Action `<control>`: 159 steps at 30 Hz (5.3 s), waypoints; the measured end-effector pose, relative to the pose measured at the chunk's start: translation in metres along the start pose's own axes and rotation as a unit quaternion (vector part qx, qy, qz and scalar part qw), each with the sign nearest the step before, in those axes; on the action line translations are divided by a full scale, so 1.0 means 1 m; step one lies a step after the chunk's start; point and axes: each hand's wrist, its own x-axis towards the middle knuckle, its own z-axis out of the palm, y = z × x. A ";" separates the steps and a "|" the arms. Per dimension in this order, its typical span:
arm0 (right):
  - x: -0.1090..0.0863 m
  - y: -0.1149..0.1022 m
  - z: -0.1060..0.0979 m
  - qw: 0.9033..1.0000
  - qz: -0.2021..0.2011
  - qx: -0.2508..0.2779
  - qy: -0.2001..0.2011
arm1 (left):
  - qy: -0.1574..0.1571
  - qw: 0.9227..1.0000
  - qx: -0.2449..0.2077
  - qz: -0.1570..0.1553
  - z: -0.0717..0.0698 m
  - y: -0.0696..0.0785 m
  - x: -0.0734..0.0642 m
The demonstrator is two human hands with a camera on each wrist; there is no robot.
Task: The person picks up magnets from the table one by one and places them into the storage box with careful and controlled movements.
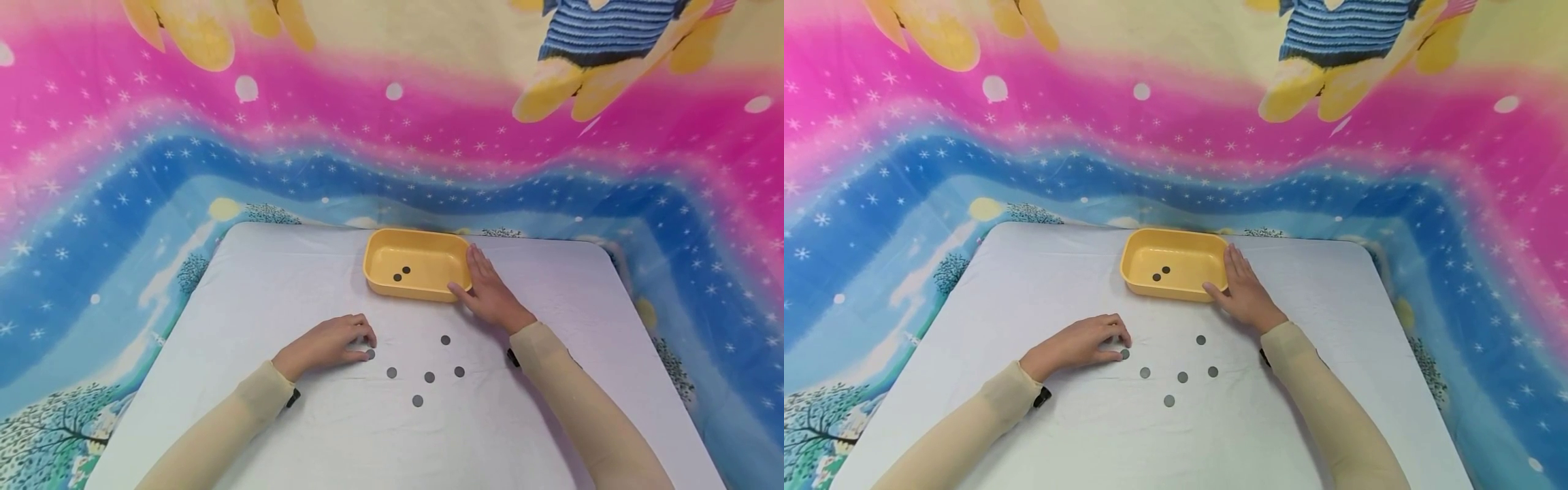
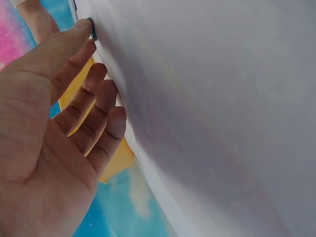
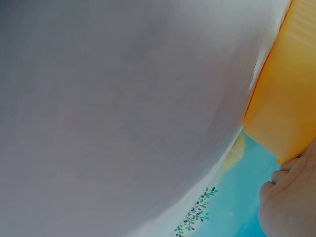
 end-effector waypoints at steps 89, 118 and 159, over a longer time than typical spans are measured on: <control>0.000 0.000 -0.001 1.000 -0.007 0.005 0.007 | 0.149 0.988 -0.024 -0.023 -0.047 -0.005 0.052; 0.002 0.001 0.001 1.000 -0.002 0.001 0.003 | 0.143 0.981 -0.109 -0.069 -0.057 -0.018 0.113; -0.002 0.000 0.003 1.000 0.001 -0.001 0.014 | 0.048 0.989 -0.104 -0.092 -0.042 -0.019 0.170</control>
